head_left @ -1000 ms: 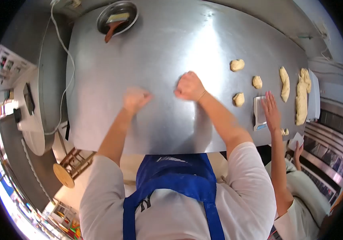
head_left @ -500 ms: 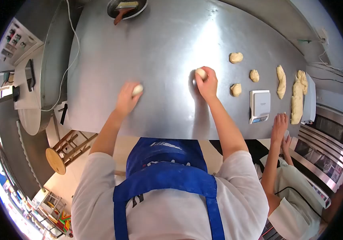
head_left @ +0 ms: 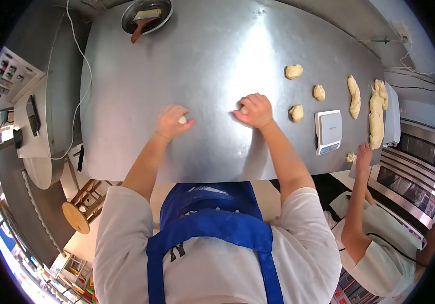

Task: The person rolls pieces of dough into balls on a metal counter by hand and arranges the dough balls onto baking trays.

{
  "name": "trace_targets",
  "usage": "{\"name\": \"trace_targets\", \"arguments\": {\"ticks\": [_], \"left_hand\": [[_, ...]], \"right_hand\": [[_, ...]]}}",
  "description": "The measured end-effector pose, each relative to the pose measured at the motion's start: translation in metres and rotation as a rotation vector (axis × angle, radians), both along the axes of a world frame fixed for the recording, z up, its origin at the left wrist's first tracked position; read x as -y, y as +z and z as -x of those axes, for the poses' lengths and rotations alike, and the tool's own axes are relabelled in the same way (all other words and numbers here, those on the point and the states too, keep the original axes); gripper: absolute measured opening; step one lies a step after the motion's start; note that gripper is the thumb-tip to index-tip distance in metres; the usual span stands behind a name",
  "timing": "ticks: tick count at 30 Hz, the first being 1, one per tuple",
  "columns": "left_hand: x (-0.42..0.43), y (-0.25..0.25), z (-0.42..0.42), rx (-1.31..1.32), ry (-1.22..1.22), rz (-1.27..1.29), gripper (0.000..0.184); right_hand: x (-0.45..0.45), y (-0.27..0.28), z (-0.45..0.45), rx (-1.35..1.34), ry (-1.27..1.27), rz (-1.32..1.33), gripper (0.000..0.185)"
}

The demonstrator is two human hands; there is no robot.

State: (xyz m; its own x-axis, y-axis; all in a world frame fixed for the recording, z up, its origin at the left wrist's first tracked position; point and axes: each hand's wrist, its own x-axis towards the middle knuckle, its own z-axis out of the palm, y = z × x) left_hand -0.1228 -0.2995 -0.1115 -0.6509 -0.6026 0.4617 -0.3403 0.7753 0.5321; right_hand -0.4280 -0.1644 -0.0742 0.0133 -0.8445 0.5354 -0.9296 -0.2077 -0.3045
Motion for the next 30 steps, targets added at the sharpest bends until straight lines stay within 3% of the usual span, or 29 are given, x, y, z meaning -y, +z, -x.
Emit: {"name": "trace_targets", "arguments": {"ticks": [4, 6, 7, 9, 10, 12, 16, 18, 19, 20, 21, 22, 24, 26, 27, 30], "left_hand": [[-0.020, 0.022, -0.042, 0.064, 0.103, -0.037, 0.034], [-0.047, 0.016, -0.057, -0.048, 0.102, 0.077, 0.031], [-0.048, 0.020, -0.044, -0.041, 0.104, 0.074, 0.031], [-0.050, 0.022, -0.012, 0.150, -0.183, 0.082, 0.032], [-0.031, 0.017, -0.004, 0.154, -0.177, 0.085, 0.032], [-0.014, 0.008, 0.004, 0.087, 0.024, -0.124, 0.029], [0.010, 0.012, -0.008, -0.054, 0.104, 0.025, 0.028], [-0.015, 0.025, -0.025, -0.008, 0.325, 0.050, 0.024], [-0.025, 0.027, -0.023, -0.004, 0.329, 0.051, 0.024], [-0.037, 0.027, -0.014, -0.050, 0.114, 0.045, 0.022], [-0.047, 0.027, -0.009, -0.090, -0.102, 0.028, 0.020], [-0.045, 0.028, -0.005, -0.076, -0.099, 0.011, 0.020], [0.003, 0.020, 0.021, 0.177, -0.102, 0.128, 0.019], [0.043, 0.001, 0.023, 0.102, -0.005, 0.033, 0.021], [0.051, 0.006, 0.022, 0.102, 0.000, 0.054, 0.021], [0.040, 0.021, 0.009, 0.015, 0.038, 0.017, 0.028]], "right_hand": [[-0.047, 0.006, -0.004, 0.124, -0.117, -0.024, 0.020], [-0.056, 0.004, -0.027, 0.292, -0.059, -0.019, 0.022], [-0.042, 0.000, -0.037, 0.218, -0.018, -0.045, 0.024], [-0.006, -0.005, -0.046, 0.042, 0.078, -0.090, 0.028], [0.021, -0.006, -0.034, 0.019, 0.185, 0.072, 0.031], [0.039, -0.003, 0.002, -0.116, 0.229, -0.076, 0.030], [0.024, 0.005, 0.031, -0.022, 0.092, -0.004, 0.025], [0.001, 0.003, 0.019, 0.119, -0.124, 0.004, 0.020], [-0.006, 0.004, 0.008, 0.177, -0.005, 0.027, 0.019], [-0.005, 0.001, -0.005, 0.236, 0.112, 0.053, 0.018], [0.001, -0.006, -0.023, 0.161, 0.191, 0.014, 0.020], [0.018, -0.008, -0.030, -0.008, 0.241, 0.028, 0.023], [0.048, -0.009, -0.012, -0.012, 0.279, 0.034, 0.026], [0.063, -0.001, 0.023, -0.119, 0.280, -0.065, 0.029], [0.063, 0.007, 0.035, -0.045, 0.178, -0.003, 0.032], [0.034, 0.006, 0.052, 0.005, -0.043, -0.237, 0.051]]}}
